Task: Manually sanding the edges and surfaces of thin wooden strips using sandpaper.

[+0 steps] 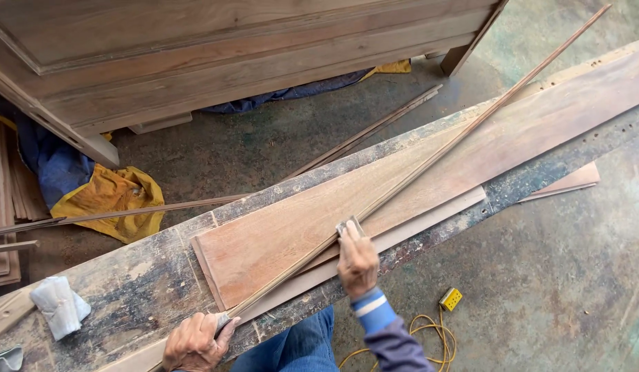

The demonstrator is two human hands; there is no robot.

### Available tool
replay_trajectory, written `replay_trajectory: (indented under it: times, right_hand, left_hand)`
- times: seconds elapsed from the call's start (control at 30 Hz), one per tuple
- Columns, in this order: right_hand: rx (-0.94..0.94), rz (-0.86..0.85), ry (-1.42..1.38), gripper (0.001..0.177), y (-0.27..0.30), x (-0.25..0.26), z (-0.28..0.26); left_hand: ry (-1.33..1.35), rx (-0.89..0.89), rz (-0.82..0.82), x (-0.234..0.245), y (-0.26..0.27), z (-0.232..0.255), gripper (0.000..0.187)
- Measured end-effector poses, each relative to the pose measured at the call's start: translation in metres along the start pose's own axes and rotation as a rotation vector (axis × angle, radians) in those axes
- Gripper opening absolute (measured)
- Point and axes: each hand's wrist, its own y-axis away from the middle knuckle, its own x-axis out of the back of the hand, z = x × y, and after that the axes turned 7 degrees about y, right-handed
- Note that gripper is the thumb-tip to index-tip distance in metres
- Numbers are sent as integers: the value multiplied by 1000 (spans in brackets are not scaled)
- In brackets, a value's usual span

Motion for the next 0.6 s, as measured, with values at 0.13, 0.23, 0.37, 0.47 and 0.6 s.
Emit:
replay_trajectory:
  times: [0.13,0.23,0.37,0.47,0.6]
  right_hand:
    - [-38,-128,145,16,-9,-15,48]
    - [-13,-91,106,15,-28,14,7]
    - [5,-258,121,19,-18,11,37]
    - [-128,-225,199,22,-28,-11,81]
    - [162,-2,-10,22,-50,28,-6]
  left_hand:
    - [-30,-31,14,1,1,4,38]
    - [-28,-84,42,0,2,-3,36]
    - [-83,-75,40,-7,3,-3,39]
    - [-73,-95,42,-4,3,-4,39]
    - [-125,-58,72,-9,3,-4,42]
